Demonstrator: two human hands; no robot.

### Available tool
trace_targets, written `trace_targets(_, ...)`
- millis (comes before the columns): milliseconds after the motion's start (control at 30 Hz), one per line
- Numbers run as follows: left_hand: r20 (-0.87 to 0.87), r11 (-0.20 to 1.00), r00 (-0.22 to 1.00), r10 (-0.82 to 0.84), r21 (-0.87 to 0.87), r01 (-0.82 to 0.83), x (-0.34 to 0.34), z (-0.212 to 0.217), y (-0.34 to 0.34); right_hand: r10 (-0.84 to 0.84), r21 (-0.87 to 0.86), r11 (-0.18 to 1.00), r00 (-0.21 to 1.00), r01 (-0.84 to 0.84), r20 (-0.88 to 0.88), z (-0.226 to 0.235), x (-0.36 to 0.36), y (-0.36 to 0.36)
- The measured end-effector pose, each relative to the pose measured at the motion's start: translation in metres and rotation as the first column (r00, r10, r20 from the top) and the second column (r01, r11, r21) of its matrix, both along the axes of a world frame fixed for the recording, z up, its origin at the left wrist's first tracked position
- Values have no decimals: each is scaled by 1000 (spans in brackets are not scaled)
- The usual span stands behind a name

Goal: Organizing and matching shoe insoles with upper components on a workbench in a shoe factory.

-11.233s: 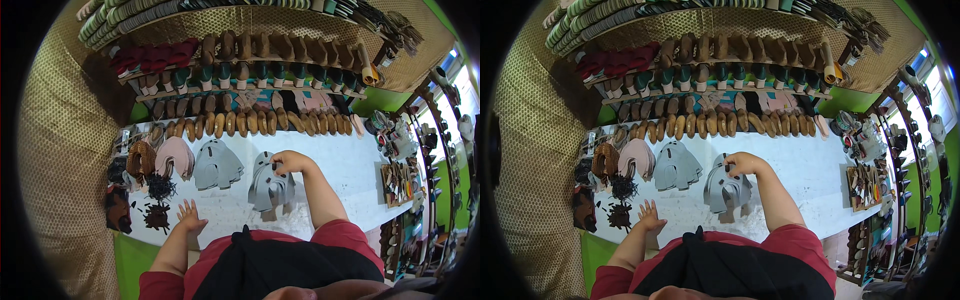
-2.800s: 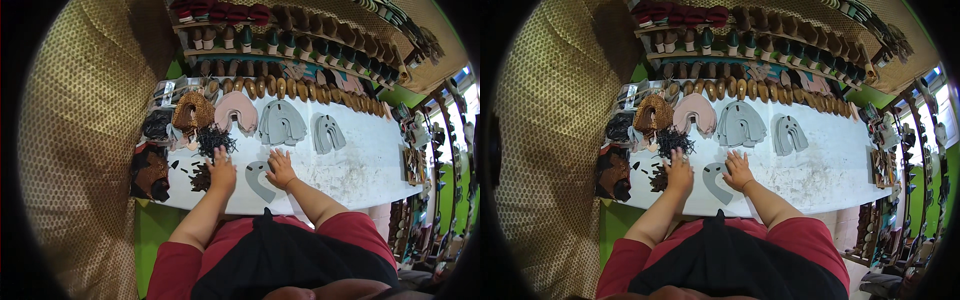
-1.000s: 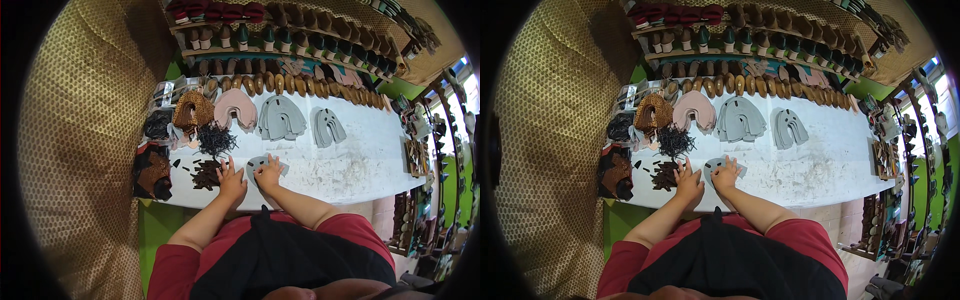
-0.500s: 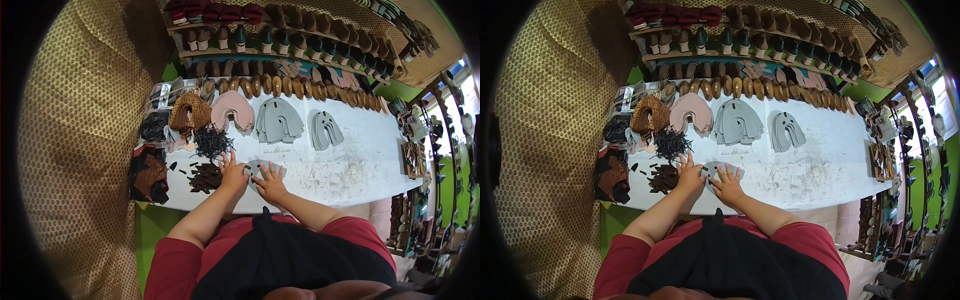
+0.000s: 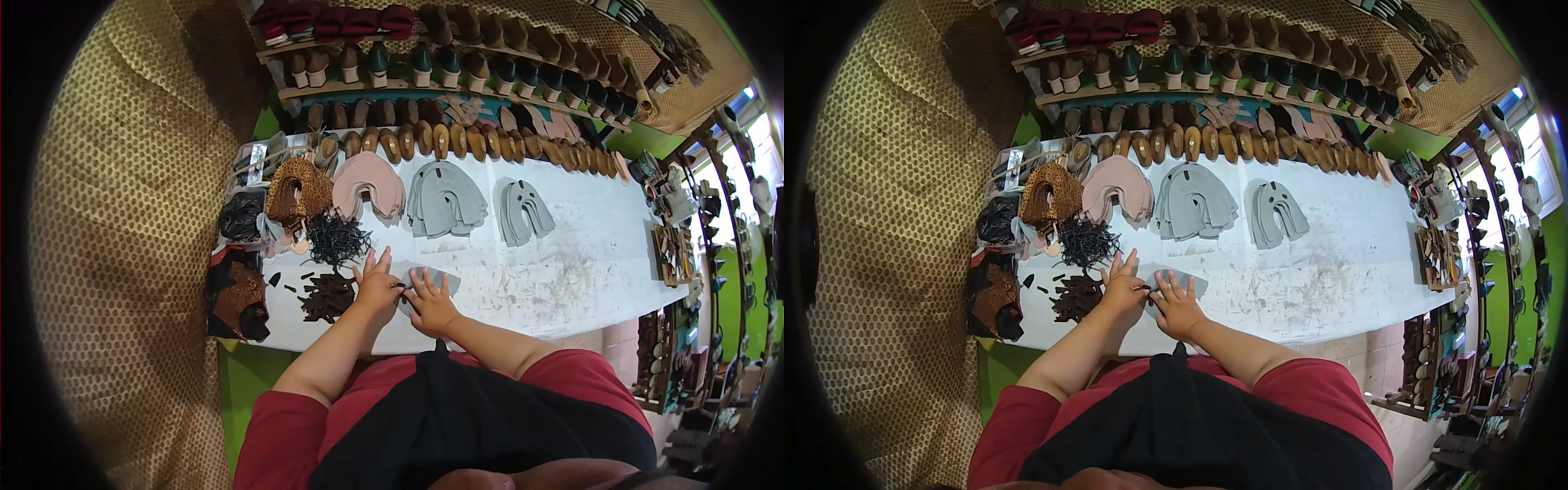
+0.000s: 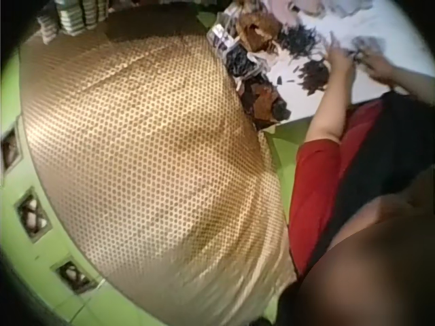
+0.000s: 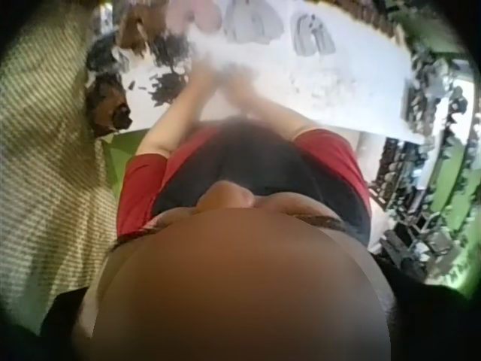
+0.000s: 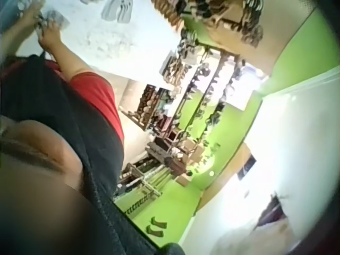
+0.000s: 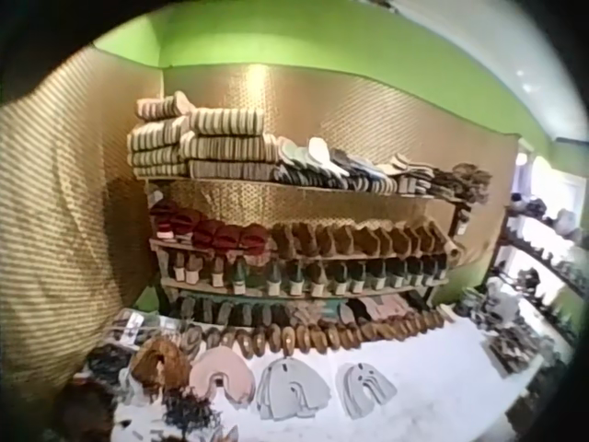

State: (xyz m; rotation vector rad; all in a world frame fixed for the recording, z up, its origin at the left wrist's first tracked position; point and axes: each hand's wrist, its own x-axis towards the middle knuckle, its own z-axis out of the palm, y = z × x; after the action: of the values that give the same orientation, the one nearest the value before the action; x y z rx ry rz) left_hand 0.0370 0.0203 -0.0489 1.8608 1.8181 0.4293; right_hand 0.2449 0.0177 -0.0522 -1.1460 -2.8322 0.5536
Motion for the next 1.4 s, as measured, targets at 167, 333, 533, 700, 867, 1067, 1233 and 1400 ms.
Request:
trace_targets(167,-4,995,997,-75,58,75,-2,6,-7,15,-16,1000,1000,-15,-11,4,-1,0)
trace_targets(333,-106,982,977,-185,-42,182,-5,27,-1,14,26,1000,993,-11,-113,-4,7,0)
trace_targets(533,-164,980,970,-177,-122,158,-1,37,8,21,80,997,984,-7,-178,-2,12,-4)
trace_targets(700,-224,983,959,-176,-84,161,3,34,13,8,53,999,984,1,-178,4,12,-3)
trace_targets(867,-252,980,948,-196,-66,186,7,24,17,3,49,999,982,6,-188,3,11,-2)
trace_targets(1067,-309,976,925,-219,-68,208,10,15,19,33,98,995,952,-3,-304,-13,17,-2)
trace_targets(1233,-325,973,917,-230,-42,229,14,15,14,-5,100,994,931,44,-364,-10,11,-5)
trace_targets(1400,-272,979,942,-198,-4,204,8,6,15,56,147,989,969,-20,-240,-8,14,-2)
